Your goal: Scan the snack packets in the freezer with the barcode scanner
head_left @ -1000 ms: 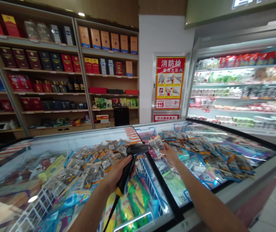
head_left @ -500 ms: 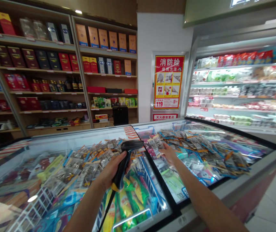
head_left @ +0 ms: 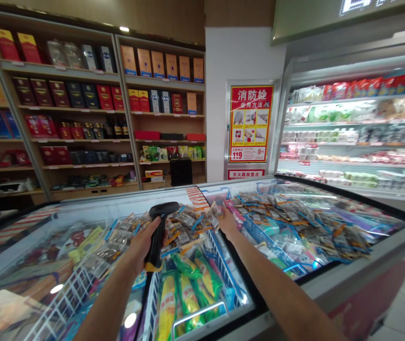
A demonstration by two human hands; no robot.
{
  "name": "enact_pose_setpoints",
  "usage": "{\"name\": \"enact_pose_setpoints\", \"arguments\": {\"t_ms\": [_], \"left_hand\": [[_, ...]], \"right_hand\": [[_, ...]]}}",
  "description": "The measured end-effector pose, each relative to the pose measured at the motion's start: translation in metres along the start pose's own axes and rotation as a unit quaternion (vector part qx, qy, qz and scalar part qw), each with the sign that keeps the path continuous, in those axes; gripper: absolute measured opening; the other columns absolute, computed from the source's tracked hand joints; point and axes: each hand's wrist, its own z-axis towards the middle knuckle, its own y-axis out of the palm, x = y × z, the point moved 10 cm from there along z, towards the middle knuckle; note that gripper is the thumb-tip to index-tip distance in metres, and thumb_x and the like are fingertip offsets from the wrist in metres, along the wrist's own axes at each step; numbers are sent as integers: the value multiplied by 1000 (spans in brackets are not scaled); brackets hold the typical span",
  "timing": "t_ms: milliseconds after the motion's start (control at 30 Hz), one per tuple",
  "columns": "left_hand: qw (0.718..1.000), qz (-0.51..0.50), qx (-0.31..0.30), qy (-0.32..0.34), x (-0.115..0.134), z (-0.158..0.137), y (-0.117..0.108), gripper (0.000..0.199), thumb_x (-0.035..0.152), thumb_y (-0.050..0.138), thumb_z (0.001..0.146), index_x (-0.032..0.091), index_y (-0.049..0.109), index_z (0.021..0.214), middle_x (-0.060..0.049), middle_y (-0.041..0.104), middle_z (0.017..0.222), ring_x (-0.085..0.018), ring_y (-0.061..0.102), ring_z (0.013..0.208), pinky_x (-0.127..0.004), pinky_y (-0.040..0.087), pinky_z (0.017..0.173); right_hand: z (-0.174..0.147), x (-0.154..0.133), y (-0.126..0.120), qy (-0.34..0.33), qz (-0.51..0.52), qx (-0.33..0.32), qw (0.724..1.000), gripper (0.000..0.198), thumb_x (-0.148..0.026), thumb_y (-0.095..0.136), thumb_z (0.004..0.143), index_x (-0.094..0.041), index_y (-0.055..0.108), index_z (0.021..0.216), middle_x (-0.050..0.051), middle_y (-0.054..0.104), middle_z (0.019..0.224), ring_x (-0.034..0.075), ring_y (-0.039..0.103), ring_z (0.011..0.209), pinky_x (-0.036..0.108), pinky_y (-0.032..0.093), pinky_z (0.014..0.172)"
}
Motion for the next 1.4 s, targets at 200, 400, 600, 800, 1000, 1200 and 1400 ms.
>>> {"name": "enact_pose_setpoints", "arguments": {"t_ms": [200,400,600,800,1000,1200,1400], "left_hand": [[1000,9,-1,-2,-3,-3,4,24,37,51,71,14,53,75,0,58,54,-9,52,43,-18,41,41],[999,7,-31,-1,-9,4,11,29,42,55,67,14,52,73,0,56,51,-9,51,43,-19,41,42],[1000,23,-18,-9,-10,6,10,30,43,56,65,15,51,71,-1,59,55,-9,51,44,-18,41,42],[999,35,-22,-10,-7,6,18,27,42,54,67,16,52,71,0,58,55,-9,51,44,-19,40,42],[997,46,-61,-4,-11,14,47,33,47,54,65,14,54,67,-1,56,52,-9,50,42,-19,39,41],[997,32,-71,-22,-22,15,74,30,44,53,68,14,52,66,-1,57,52,-8,50,41,-18,38,40],[995,20,-96,-31,-23,19,89,33,45,53,68,13,52,64,-1,56,51,-8,50,41,-18,39,39]], "right_hand": [[0,-20,19,-22,-62,-7,998,44,-42,50,70,-13,51,103,13,58,100,24,52,98,33,38,81],[6,-44,54,-70,-72,-10,995,48,-45,56,65,-15,49,102,8,60,96,22,54,90,28,40,73],[22,-37,87,-33,-68,-37,996,43,-45,51,69,-13,52,98,9,60,94,20,53,89,26,39,73],[32,-34,49,-53,-208,18,977,50,-49,39,75,-12,51,107,15,51,108,25,47,100,34,36,82],[49,-7,-62,-58,-336,117,933,44,-36,36,79,-16,43,118,13,36,127,27,31,115,41,25,90],[51,31,-91,-49,-457,25,888,41,-35,36,80,-20,44,117,11,37,127,28,29,115,49,21,90],[46,21,-106,-88,-475,49,874,34,-21,40,77,-20,48,111,10,47,115,26,36,110,40,28,87]]}}
